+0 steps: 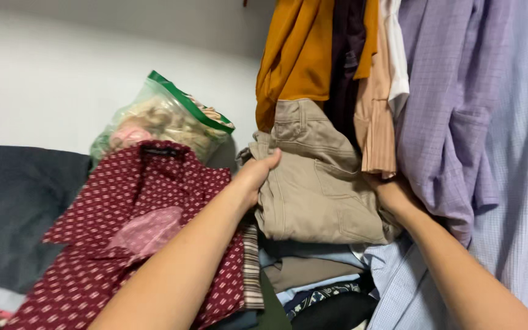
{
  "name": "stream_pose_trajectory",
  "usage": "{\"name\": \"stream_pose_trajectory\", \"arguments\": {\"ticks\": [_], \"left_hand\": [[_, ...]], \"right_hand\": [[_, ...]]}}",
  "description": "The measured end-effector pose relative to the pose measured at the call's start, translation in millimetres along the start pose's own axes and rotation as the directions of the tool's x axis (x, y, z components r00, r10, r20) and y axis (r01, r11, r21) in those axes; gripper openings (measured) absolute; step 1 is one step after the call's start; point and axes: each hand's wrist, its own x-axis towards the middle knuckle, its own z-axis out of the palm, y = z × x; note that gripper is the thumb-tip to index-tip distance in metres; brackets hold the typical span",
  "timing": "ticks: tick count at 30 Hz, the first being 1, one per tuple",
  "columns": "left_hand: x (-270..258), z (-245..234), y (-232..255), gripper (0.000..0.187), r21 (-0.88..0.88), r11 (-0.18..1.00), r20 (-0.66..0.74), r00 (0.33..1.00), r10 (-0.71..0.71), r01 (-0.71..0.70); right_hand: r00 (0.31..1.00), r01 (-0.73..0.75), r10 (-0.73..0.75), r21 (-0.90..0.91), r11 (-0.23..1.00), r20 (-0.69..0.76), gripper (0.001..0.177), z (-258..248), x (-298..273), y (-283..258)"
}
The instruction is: The person folds various garments by hand and stacks them on a white shelf. They repeatedly reach into a laundry basket, pull out items such as shirts, pants, and a patterned top, fold them, and place them on the shelf. A plastic bag containing clothes is also moved and set aside.
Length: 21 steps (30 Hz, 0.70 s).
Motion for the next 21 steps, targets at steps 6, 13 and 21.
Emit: {"name": "stream_pose_trajectory", "arguments": {"ticks": [6, 13, 21], "left_hand": [[55.0, -44.1, -103.7, 0.063, 0.945, 0.114, -0.328, 0.885, 0.329, 0.308], [35.8, -18.8, -88.0, 0.015, 0.883, -0.466, 0.242, 0.805, 0.541, 0.047], [59.3, 7.5, -103.2, 0.025, 0.924, -0.379, 0.175, 0.935, 0.308, -0.048]], "right_hand": [[0.922, 0.387, -0.255, -0.694, 0.607, 0.291, 0.051, 30.9, -7.9, 51.9], [0.941, 0.144, 0.241, -0.925, 0.351, 0.238, 0.046, 57.5, -16.6, -26.7], [0.537, 0.439, -0.52, -0.746, -0.5, 0.665, 0.037, 103.2, -27.2, 29.2]]}}
